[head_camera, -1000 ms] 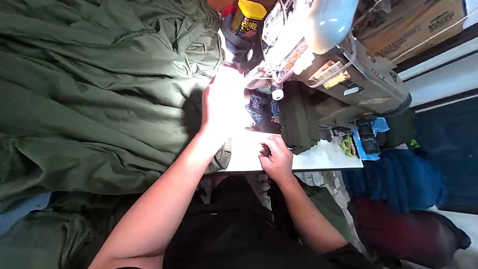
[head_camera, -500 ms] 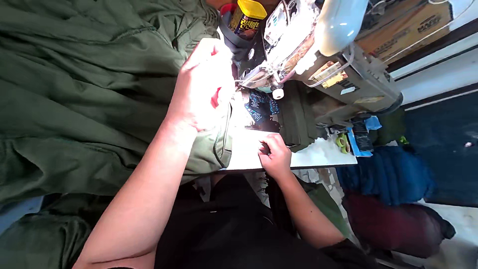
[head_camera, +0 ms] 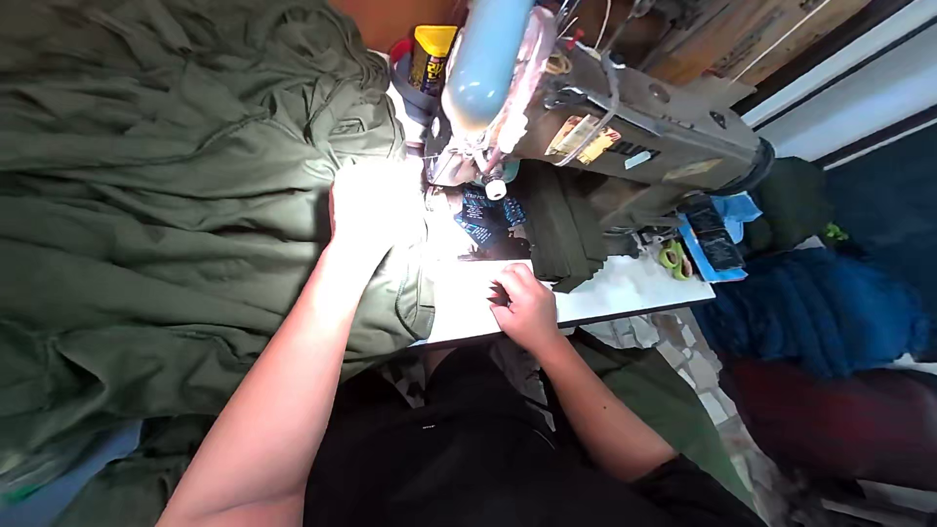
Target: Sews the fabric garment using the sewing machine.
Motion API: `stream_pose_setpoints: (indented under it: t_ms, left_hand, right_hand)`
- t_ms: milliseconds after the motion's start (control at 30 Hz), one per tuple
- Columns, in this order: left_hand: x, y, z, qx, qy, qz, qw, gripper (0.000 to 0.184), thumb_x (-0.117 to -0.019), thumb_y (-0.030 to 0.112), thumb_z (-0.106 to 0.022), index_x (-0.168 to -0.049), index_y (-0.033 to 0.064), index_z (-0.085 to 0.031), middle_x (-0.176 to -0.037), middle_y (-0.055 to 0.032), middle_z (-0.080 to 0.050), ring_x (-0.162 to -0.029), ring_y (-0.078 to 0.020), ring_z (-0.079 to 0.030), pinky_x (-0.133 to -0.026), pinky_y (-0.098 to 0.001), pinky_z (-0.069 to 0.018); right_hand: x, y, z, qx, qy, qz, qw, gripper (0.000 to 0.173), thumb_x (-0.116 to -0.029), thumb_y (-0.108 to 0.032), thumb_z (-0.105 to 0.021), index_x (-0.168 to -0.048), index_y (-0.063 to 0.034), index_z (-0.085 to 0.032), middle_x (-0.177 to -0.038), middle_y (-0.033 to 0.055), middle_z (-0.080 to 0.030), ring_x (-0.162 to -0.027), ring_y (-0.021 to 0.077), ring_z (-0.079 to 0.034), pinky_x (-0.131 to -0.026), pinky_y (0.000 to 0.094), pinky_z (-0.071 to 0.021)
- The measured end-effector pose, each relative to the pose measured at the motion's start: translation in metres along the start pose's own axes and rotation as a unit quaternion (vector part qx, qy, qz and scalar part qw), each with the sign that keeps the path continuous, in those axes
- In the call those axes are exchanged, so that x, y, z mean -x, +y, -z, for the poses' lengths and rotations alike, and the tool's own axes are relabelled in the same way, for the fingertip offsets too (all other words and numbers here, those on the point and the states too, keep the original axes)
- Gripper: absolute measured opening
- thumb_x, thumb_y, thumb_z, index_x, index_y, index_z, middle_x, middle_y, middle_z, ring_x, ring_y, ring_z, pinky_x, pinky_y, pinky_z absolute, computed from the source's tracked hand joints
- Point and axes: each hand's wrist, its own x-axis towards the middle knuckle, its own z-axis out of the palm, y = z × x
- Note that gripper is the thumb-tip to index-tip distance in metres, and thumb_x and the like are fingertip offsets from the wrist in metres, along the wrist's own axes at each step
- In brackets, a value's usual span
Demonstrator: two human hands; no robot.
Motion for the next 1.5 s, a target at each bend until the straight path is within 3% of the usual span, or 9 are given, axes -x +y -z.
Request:
stream_pose_setpoints:
  t_ms: [100,200,333,500,633,867,1033,1133,1500]
  left_hand:
    - [0.0,0.014,-0.005,0.119,-0.03,0.033,0.992,0.031,-0.109,0.016,-0.047,-0.119,-0.0043,-0.068,-0.098,-0.0271,-0.068,-0.093,-0.0433,-0.067,-0.081,-0.0593,-0.0502]
    - [-0.001,0.03,-0.025,0.438,-0.069,0.204,0.873,0.029,-0.1079,0.032,-0.051,-0.091,0.0078,-0.056,-0.063,0.002,-0.05,-0.046,-0.0052,-0.047,-0.046,-0.0201,-0.0436]
    - [0.017,0.044,-0.031,0.641,-0.126,0.263,0.71,0.028,-0.1091,0.025,-0.048,-0.083,0.0146,-0.052,-0.056,0.007,-0.047,-0.039,0.0,-0.044,-0.038,-0.0146,-0.0411]
    - [0.058,0.048,-0.025,0.678,-0.16,0.297,0.653,0.038,-0.1111,0.026,-0.042,-0.079,0.0122,-0.056,-0.06,0.0038,-0.054,-0.046,-0.0031,-0.051,-0.044,-0.0164,-0.0465]
    - [0.073,0.048,-0.008,0.631,-0.17,0.282,0.702,0.032,-0.1105,0.013,-0.042,-0.084,0.0065,-0.059,-0.062,0.0009,-0.061,-0.049,-0.0047,-0.06,-0.046,-0.017,-0.0518]
    - [0.064,0.024,0.01,0.39,0.0,0.239,0.89,0.013,-0.1044,0.013,-0.056,-0.095,0.0059,-0.061,-0.062,0.0056,-0.055,-0.049,-0.0007,-0.052,-0.05,-0.0167,-0.0477]
    - [0.045,0.017,0.02,0.626,-0.075,0.171,0.757,0.026,-0.1097,0.017,-0.038,-0.107,0.014,-0.064,-0.086,0.003,-0.072,-0.049,0.0025,-0.052,-0.044,-0.0113,-0.042]
    - [0.037,0.01,0.021,0.714,-0.166,0.116,0.67,0.032,-0.1079,0.023,-0.039,-0.1,0.0153,-0.068,-0.074,0.0029,-0.066,-0.052,-0.0002,-0.056,-0.047,-0.0128,-0.0468]
    - [0.029,-0.002,0.008,0.549,0.006,-0.016,0.836,0.02,-0.0976,0.009,-0.05,-0.108,0.018,-0.064,-0.102,0.0095,-0.072,-0.096,-0.0075,-0.07,-0.089,-0.0278,-0.0586]
  right_hand:
    - [0.0,-0.001,0.0,-0.005,0.0,0.003,1.0,0.02,-0.0768,-0.008,-0.074,-0.094,0.0023,-0.074,-0.099,0.0197,-0.07,-0.078,0.0349,-0.071,-0.061,0.0519,-0.0569]
    - [0.0,0.001,0.002,-0.052,0.006,-0.004,0.999,0.017,-0.0767,-0.005,-0.073,-0.091,0.0028,-0.073,-0.097,0.0188,-0.07,-0.077,0.0332,-0.071,-0.062,0.0513,-0.057]
    - [-0.017,-0.013,0.017,-0.261,0.026,-0.119,0.958,0.017,-0.0956,-0.001,-0.056,-0.103,0.0057,-0.07,-0.093,0.0122,-0.068,-0.08,0.0136,-0.063,-0.074,0.0309,-0.0539]
    - [-0.069,-0.06,0.035,-0.505,-0.026,-0.204,0.838,0.017,-0.1021,-0.006,-0.054,-0.114,-0.0003,-0.064,-0.075,-0.0006,-0.058,-0.05,-0.0002,-0.045,-0.046,0.0162,-0.0405]
    - [-0.098,-0.087,0.036,-0.612,-0.049,-0.282,0.737,0.005,-0.1003,0.002,-0.05,-0.099,-0.0028,-0.052,-0.06,-0.0037,-0.045,-0.045,0.0014,-0.043,-0.043,0.0175,-0.04]
    - [-0.084,-0.072,0.025,-0.265,0.011,-0.001,0.964,0.012,-0.0924,-0.005,-0.065,-0.09,0.0045,-0.072,-0.076,0.0162,-0.068,-0.072,0.03,-0.068,-0.065,0.0503,-0.0541]
    - [-0.035,-0.076,0.026,-0.172,-0.26,0.166,0.936,0.016,-0.0991,-0.008,-0.054,-0.1,-0.0018,-0.07,-0.085,0.0179,-0.067,-0.082,0.0378,-0.07,-0.062,0.0549,-0.0529]
    - [-0.039,-0.047,0.016,-0.244,-0.149,0.07,0.956,0.014,-0.0943,-0.001,-0.06,-0.098,0.0008,-0.073,-0.084,0.0181,-0.071,-0.08,0.0343,-0.072,-0.068,0.0531,-0.0572]
    - [-0.171,-0.025,-0.05,-0.572,-0.02,-0.325,0.753,0.012,-0.1032,0.001,-0.048,-0.104,0.0027,-0.06,-0.09,0.0074,-0.059,-0.079,0.0085,-0.056,-0.073,0.0247,-0.0487]
